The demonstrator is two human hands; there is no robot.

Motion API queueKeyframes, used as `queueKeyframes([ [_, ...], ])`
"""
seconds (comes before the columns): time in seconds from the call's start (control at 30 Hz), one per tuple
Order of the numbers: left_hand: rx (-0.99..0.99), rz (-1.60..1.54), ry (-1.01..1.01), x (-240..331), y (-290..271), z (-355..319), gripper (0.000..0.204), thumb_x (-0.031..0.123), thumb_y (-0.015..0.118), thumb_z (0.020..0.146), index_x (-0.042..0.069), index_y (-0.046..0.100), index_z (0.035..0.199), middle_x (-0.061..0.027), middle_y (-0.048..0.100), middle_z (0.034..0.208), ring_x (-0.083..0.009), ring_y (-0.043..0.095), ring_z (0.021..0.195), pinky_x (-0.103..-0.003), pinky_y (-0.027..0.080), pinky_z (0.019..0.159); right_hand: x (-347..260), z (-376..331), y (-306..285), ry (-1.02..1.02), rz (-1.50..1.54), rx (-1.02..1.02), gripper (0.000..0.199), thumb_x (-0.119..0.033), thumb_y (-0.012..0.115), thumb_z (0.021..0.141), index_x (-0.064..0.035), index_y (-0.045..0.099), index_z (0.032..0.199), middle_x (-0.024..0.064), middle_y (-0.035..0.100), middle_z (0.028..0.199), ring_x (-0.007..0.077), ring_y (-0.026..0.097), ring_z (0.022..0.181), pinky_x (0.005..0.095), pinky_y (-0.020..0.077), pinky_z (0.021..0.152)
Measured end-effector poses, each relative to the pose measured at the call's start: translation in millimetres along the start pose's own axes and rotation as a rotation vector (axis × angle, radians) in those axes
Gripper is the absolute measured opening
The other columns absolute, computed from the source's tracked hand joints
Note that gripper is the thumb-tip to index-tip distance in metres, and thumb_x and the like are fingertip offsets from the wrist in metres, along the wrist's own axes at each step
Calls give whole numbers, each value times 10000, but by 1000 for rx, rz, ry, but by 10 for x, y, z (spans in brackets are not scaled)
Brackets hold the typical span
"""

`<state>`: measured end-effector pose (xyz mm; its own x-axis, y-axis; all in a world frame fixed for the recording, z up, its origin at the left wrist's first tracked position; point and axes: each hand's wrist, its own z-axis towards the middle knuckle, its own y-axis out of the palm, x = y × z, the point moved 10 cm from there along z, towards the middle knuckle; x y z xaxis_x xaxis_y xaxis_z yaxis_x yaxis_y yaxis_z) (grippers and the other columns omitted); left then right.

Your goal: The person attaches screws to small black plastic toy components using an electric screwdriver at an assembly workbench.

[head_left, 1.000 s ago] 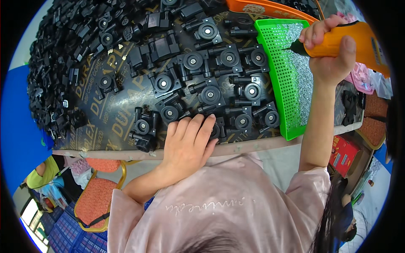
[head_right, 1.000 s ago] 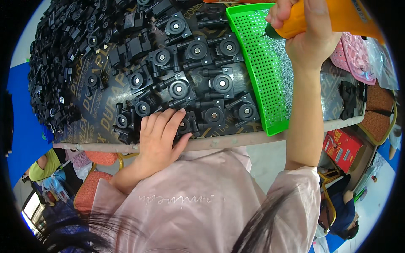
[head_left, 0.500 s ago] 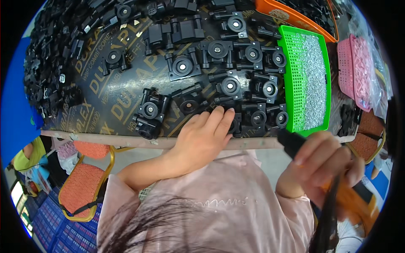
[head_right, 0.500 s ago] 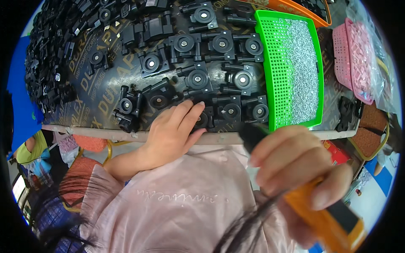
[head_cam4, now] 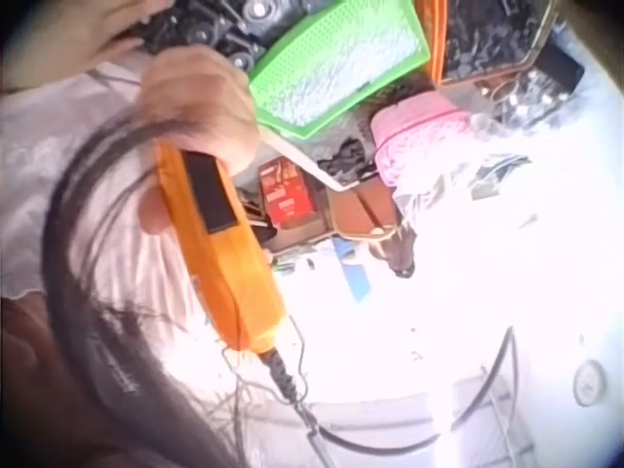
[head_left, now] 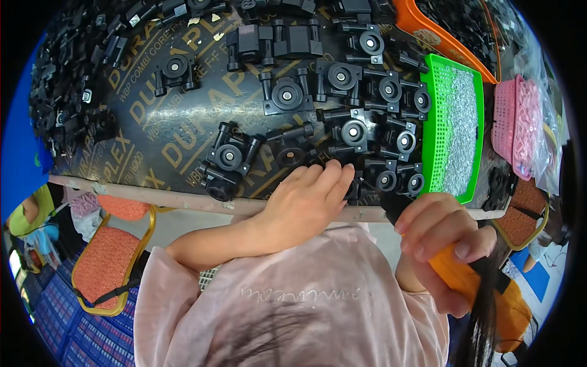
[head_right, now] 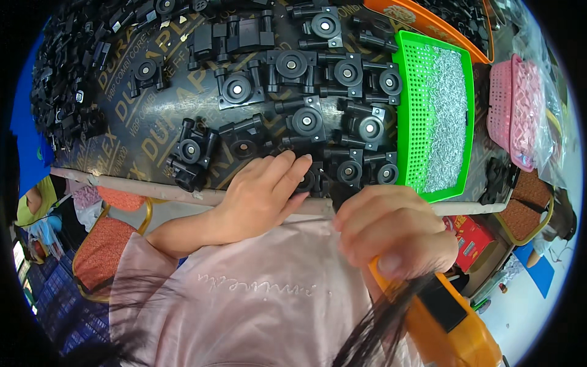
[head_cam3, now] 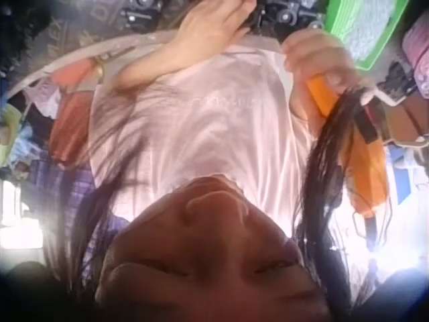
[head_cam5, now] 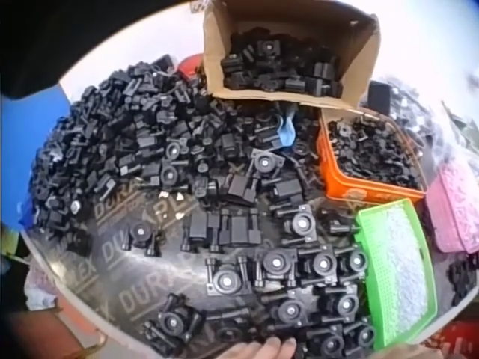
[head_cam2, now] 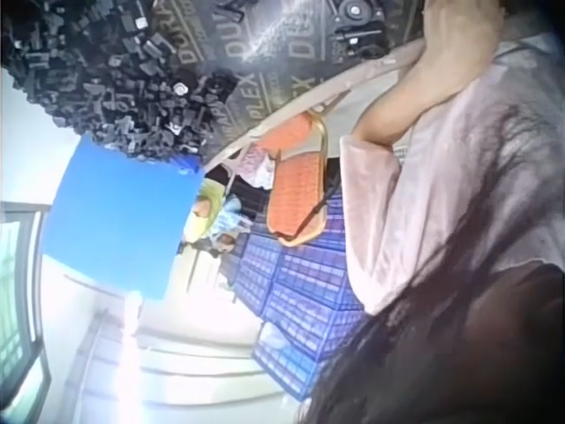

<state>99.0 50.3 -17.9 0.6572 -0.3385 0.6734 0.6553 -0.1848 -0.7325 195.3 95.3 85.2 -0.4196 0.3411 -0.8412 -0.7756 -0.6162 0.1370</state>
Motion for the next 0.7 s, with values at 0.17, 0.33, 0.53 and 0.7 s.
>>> queueKeyframes([
  [0.17,-18,-4,9,13,21,29,555,170,688,733,-6,481,1216,-155,515,1062,-287,548,796,-369,471,691,12,-16,-1,2,-5,2,598,-574,629,779,-95,440,1083,56,578,759,160,549,529,305,493,507],
  [0.33,-6,60,61,43,-16,39,452,150,611,749,-44,522,1148,-124,513,1003,-199,508,760,-295,433,659,65,33,65,4,-56,-85,578,-566,635,778,-88,451,1046,45,574,745,151,551,524,301,503,511],
  [0.53,37,73,67,50,-8,29,421,147,602,755,-43,539,1126,-117,513,985,-191,501,749,-292,427,654,64,39,69,-40,58,-10,123,-133,597,824,-14,566,819,100,587,697,244,584,543,371,516,521],
  [0.7,-14,70,79,84,-7,41,436,142,589,758,-46,526,1146,-117,508,976,-198,504,763,-293,433,669,131,246,163,24,321,-284,323,-276,712,788,29,608,811,97,571,646,231,564,512,332,473,471],
])
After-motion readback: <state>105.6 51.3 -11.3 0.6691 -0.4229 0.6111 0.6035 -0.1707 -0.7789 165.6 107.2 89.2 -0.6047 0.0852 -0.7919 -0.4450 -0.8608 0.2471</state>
